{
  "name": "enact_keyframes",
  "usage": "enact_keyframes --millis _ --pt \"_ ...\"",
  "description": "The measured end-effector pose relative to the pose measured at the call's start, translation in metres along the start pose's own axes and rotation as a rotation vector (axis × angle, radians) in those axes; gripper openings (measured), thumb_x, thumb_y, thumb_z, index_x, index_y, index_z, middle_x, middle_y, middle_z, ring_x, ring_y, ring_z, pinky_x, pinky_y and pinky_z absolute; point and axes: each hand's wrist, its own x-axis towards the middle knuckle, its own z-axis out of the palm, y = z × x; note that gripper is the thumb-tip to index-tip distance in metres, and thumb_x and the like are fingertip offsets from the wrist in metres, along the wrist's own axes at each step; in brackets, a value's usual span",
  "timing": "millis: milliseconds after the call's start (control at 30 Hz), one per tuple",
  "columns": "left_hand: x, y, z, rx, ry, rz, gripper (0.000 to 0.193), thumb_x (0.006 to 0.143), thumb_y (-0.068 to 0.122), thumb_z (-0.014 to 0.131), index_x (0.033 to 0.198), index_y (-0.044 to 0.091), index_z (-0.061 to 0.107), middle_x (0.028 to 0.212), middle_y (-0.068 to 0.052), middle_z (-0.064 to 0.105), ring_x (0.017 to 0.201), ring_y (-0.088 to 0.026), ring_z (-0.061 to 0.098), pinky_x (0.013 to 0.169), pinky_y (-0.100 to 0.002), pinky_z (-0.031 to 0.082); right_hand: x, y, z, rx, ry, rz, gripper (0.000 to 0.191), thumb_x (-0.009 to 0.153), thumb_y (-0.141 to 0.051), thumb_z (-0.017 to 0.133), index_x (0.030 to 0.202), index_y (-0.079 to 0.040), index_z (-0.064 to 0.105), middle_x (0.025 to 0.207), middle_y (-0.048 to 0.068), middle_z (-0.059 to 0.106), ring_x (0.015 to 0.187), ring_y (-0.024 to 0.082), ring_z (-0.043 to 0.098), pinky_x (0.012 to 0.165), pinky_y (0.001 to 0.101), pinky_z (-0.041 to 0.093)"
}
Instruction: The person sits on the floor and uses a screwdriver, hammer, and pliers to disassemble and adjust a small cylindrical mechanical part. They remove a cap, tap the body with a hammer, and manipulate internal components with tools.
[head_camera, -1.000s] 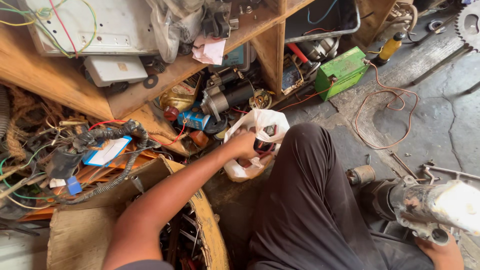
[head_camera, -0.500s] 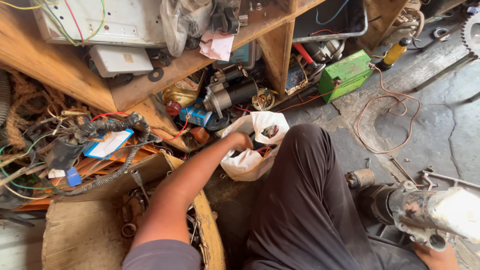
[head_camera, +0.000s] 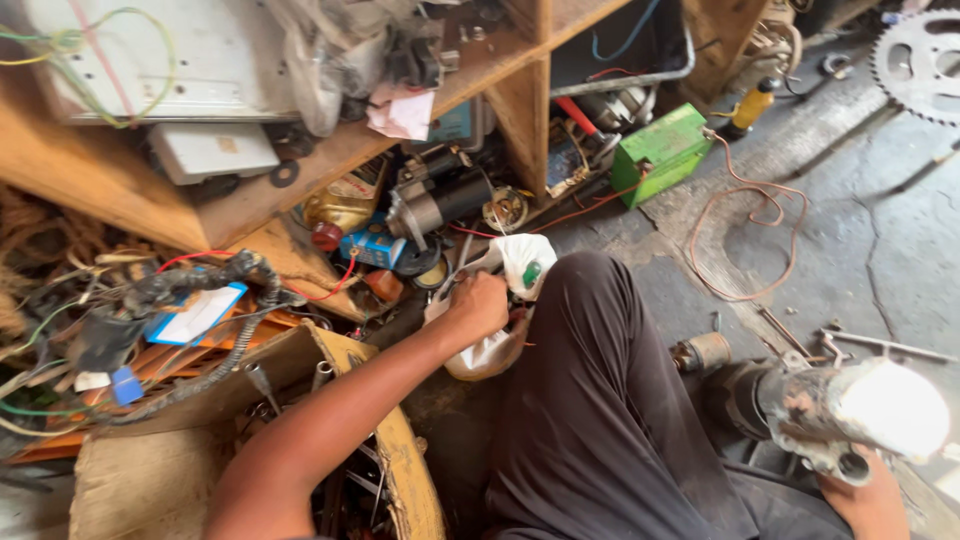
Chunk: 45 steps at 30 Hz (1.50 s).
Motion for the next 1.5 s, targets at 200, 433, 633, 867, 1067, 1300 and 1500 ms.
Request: enact_keyframes --millis 200,433,633,867,1067,1300,1500 --pt "-0.055 0.020 -0.061 -0.067 0.278 0.098 0.027 0.091 0.018 0.060 0.107 -0.002 0.065 0.103 -0.025 0.072 0.099 -0.040 0.072 0.089 -0.049 0.057 -0.026 0.010 0.004 -0.209 0.209 0.138 0.047 0.078 -0.028 0.081 0.121 -0.012 0.070 0.106 0.014 0.069 0.106 0.033 0.062 0.099 0.0400 0.052" --pt "-0.046 -0.033 -0.051 -0.139 0.065 -0.017 0.033 0.099 0.033 0.061 0.109 0.002 0.063 0.090 -0.024 0.073 0.083 -0.043 0.068 0.074 -0.055 0.052 -0.039 0.011 0.006 -0.064 0.039 0.421 0.044 0.085 -0.041 0.079 0.119 -0.012 0.076 0.096 0.017 0.075 0.099 0.035 0.071 0.092 0.0458 0.055" --pt "-0.023 -0.043 0.012 -1.785 -0.245 -0.591 0.024 0.102 0.037 0.059 0.109 0.015 0.058 0.065 0.002 0.052 0.046 -0.013 0.041 0.045 -0.037 0.034 -0.041 0.003 0.008 -0.135 0.042 0.413 0.048 0.085 -0.045 0.078 0.118 -0.011 0.074 0.107 0.022 0.068 0.102 0.040 0.067 0.094 0.0499 0.053" --pt "-0.083 -0.010 0.001 -2.019 -0.018 -0.832 0.022 0.101 0.033 0.049 0.098 0.011 0.049 0.073 -0.005 0.060 0.058 -0.025 0.067 0.050 -0.039 0.043 -0.041 0.005 0.011 -0.163 -0.026 0.494 0.048 0.085 -0.045 0.077 0.118 -0.010 0.074 0.106 0.021 0.068 0.103 0.041 0.068 0.091 0.0510 0.053" --pt "-0.115 0.033 -0.111 -1.562 0.384 0.067 0.020 0.105 0.021 0.053 0.120 0.008 0.051 0.098 -0.007 0.068 0.089 -0.018 0.069 0.077 -0.037 0.059 -0.048 0.013 0.013 0.016 0.191 0.361 0.040 0.091 -0.030 0.076 0.120 -0.004 0.073 0.110 0.023 0.068 0.098 0.033 0.071 0.090 0.0439 0.056" --pt "-0.136 0.107 -0.182 -0.400 0.517 1.238 0.029 0.099 0.017 0.069 0.125 0.007 0.064 0.102 -0.004 0.062 0.094 -0.023 0.063 0.081 -0.036 0.048 -0.082 -0.022 -0.021 0.855 0.272 0.463 0.042 0.102 -0.023 0.064 0.123 0.013 0.063 0.112 0.028 0.070 0.101 0.033 0.072 0.091 0.0429 0.058" --pt "-0.127 0.205 -0.113 -0.051 0.459 1.592 0.036 0.101 0.017 0.064 0.133 0.002 0.070 0.088 0.000 0.059 0.081 -0.016 0.060 0.074 -0.034 0.047 -0.173 -0.084 -0.009 1.489 -0.157 0.403 0.052 0.095 -0.012 0.068 0.142 0.006 0.054 0.103 0.021 0.070 0.086 0.025 0.066 0.079 0.0377 0.050"
